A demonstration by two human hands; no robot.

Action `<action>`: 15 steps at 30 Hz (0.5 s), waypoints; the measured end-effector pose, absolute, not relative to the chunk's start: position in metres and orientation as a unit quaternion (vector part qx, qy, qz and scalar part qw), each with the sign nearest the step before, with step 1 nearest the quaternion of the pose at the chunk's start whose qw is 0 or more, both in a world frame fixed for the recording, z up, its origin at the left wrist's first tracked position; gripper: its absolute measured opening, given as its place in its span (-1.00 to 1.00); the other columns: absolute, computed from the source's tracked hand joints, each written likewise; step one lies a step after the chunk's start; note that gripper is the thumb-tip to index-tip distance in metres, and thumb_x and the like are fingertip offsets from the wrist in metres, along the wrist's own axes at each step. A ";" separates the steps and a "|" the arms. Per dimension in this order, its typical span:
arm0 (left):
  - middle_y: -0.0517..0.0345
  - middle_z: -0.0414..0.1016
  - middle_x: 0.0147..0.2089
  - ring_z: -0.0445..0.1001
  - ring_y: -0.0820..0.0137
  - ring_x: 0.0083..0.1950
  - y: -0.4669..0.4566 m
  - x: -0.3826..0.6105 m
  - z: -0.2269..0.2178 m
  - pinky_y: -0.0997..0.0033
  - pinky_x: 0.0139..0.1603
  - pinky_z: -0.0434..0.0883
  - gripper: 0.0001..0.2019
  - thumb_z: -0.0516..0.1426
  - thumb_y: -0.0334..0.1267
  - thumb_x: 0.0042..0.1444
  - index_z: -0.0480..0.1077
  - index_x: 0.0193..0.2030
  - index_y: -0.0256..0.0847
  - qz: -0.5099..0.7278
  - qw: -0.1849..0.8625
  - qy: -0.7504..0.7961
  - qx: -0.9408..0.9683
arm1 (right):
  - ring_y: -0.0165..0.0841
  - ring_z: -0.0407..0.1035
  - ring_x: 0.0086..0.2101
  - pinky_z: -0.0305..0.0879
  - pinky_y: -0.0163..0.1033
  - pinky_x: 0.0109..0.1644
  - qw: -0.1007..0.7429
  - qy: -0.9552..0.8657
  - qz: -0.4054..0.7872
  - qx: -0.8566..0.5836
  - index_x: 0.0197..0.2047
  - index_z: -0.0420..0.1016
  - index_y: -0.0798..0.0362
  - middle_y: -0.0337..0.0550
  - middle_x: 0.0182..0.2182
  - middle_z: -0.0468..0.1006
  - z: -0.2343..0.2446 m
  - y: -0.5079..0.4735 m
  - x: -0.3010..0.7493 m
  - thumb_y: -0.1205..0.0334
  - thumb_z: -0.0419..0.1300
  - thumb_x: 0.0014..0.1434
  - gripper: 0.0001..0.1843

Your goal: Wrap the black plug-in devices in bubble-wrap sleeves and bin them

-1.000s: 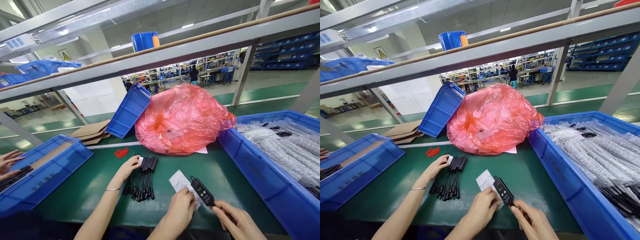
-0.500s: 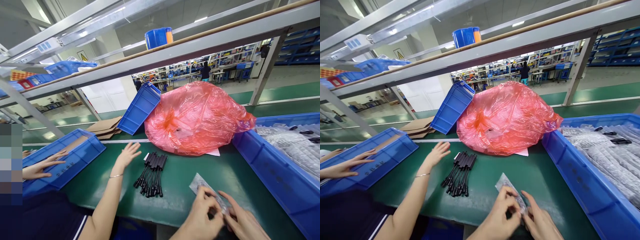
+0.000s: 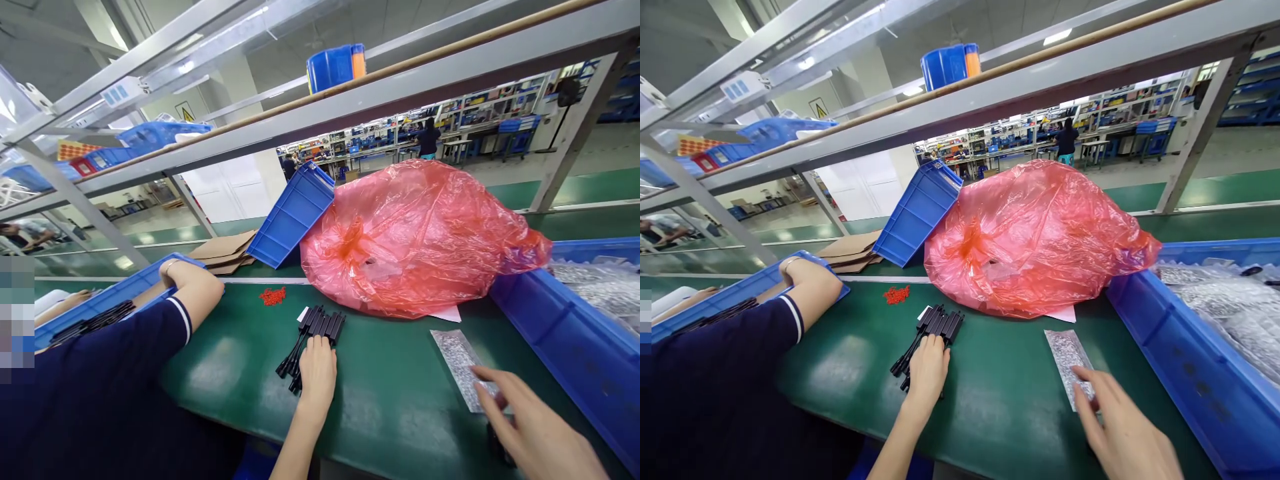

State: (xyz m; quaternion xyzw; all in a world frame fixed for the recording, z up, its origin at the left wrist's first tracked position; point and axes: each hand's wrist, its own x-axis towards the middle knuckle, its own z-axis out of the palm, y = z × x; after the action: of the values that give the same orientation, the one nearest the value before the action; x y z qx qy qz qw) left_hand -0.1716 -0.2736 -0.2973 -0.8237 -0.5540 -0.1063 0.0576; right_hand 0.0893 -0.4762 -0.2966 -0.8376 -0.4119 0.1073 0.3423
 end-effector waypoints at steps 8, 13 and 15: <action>0.19 0.42 -0.41 0.34 0.46 -0.40 -0.336 -0.120 -0.276 0.49 -0.36 0.22 -0.76 0.04 -0.17 0.31 0.35 -0.34 -0.24 -0.234 -0.442 -0.444 -0.743 | -0.44 0.26 -0.45 0.28 -0.37 -0.36 0.475 -0.405 0.443 -0.643 -0.25 0.52 0.11 -0.15 -0.44 0.42 -0.298 -0.417 0.001 -0.47 -0.05 0.17 -0.24; 0.18 0.53 -0.28 0.39 0.48 -0.33 -0.332 -0.091 -0.255 0.49 -0.28 0.24 -0.75 0.09 -0.17 0.31 0.46 -0.35 -0.22 -0.170 -0.394 -0.276 -0.860 | -0.50 0.12 -0.43 0.19 -0.41 -0.35 0.548 -0.314 0.421 -0.651 -0.24 0.48 0.15 -0.21 -0.46 0.29 -0.304 -0.426 0.030 -0.50 0.02 0.13 -0.22; 0.18 0.52 -0.35 0.44 0.46 -0.29 -0.293 -0.069 -0.240 0.48 -0.25 0.27 -0.64 0.02 -0.14 0.40 0.48 -0.36 -0.22 -0.140 -0.292 -0.267 -0.907 | -0.52 0.12 -0.45 0.15 -0.43 -0.40 0.567 -0.275 0.431 -0.646 -0.10 0.52 0.12 -0.19 -0.40 0.35 -0.300 -0.435 0.052 -0.53 0.11 0.04 -0.17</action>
State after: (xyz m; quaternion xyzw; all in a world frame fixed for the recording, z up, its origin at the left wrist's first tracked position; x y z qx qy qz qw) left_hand -0.0689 -0.2931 -0.2402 -0.9074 -0.2675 -0.1398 -0.2925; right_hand 0.0517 -0.4345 -0.2997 -0.6458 -0.2753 0.4310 0.5669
